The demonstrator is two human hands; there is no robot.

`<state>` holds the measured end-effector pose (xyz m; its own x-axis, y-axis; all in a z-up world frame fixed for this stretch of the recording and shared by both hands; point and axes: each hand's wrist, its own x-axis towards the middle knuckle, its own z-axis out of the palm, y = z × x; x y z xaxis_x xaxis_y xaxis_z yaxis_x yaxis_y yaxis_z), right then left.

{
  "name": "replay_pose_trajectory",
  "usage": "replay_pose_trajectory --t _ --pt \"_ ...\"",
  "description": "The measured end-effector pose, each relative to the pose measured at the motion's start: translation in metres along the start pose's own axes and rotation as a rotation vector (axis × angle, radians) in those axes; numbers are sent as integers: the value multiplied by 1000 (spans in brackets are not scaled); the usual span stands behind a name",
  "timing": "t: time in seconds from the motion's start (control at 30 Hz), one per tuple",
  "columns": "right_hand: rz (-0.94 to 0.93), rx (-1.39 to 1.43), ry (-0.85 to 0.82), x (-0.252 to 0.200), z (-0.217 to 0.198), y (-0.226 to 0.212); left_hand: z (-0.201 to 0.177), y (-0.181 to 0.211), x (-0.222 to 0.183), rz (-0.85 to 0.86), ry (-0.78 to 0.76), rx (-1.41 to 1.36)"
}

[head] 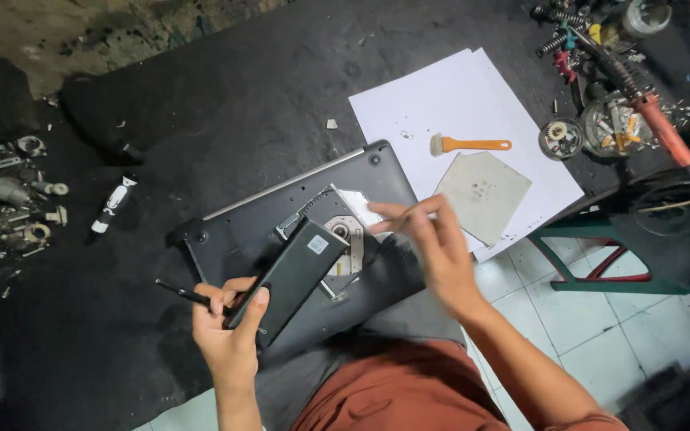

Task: Disassembling a laptop to remove and clean the optical drive using a brush and a small tool.

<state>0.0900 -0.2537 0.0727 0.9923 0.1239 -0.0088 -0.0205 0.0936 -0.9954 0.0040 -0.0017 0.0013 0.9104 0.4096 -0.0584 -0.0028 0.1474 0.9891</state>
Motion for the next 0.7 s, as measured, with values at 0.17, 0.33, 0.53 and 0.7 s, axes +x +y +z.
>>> replay_pose_trajectory --t 0.17,0.33,0.53,0.7 --pt "51 166 189 -4 -35 27 11 22 18 -43 40 -146" --pt "109 205 295 -22 -60 53 40 51 88 50 79 -17" --pt "138 124 343 -42 -84 67 48 12 185 53 12 98" --pt "120 148 364 -44 -92 65 50 -14 226 2 -25 403"
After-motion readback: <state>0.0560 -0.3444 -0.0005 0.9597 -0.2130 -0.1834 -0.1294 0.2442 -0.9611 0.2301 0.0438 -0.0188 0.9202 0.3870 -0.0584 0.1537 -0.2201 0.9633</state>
